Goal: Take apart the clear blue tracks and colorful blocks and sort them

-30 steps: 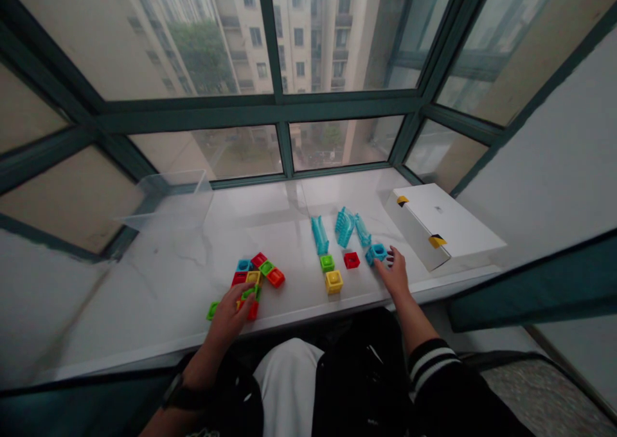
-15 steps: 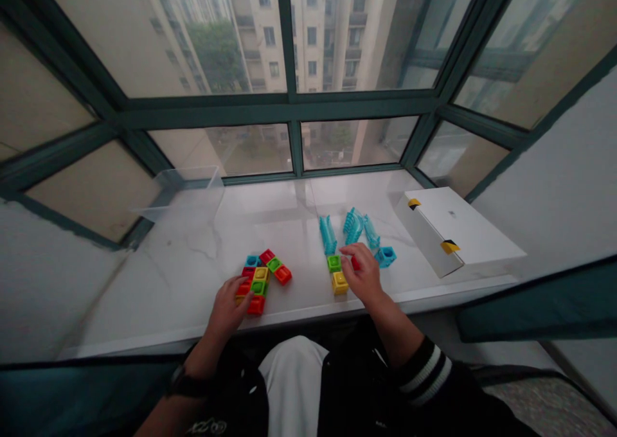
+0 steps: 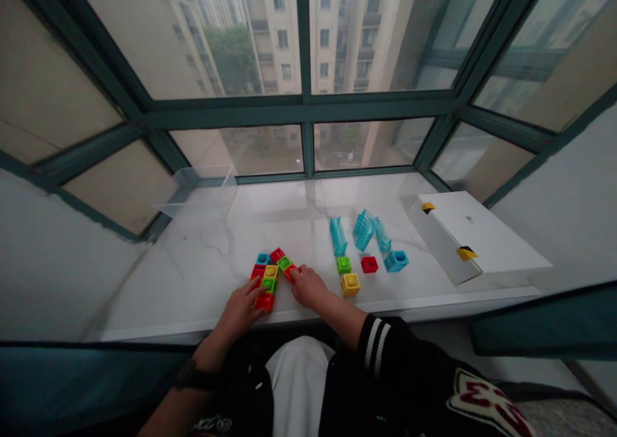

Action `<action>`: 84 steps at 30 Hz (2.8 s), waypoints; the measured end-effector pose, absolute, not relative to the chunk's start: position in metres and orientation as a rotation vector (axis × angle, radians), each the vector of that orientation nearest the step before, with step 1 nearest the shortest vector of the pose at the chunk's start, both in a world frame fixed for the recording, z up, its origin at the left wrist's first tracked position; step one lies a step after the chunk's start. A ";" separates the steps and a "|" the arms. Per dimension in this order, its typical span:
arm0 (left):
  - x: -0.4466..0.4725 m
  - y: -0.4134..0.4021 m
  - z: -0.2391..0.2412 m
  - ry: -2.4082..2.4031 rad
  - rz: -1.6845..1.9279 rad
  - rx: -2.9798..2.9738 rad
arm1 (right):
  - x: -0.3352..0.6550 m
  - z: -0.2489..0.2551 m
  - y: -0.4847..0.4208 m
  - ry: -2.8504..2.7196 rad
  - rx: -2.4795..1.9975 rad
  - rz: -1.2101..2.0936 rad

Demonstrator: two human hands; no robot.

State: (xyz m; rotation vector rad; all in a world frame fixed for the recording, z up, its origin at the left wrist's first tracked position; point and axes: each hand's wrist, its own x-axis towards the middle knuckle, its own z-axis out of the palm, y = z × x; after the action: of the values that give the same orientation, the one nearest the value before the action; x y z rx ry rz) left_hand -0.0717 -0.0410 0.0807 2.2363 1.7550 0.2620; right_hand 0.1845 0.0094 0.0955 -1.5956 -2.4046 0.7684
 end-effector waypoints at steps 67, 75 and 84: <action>-0.017 -0.037 0.125 1.297 0.822 1.891 | 0.215 0.126 -0.017 -1.418 -1.075 1.360; 0.001 -0.043 0.142 1.129 0.937 1.370 | 0.212 0.132 -0.022 -1.569 -1.091 1.249; 0.008 -0.046 0.140 1.051 0.916 1.495 | 0.219 0.154 -0.021 -1.839 -1.110 1.012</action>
State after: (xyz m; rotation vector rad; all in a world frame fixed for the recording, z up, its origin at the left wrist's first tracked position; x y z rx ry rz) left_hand 0.0085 -0.0460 0.1399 1.4948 1.0508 0.9156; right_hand 0.2194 -0.0211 0.1544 -1.1102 -1.8390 1.0125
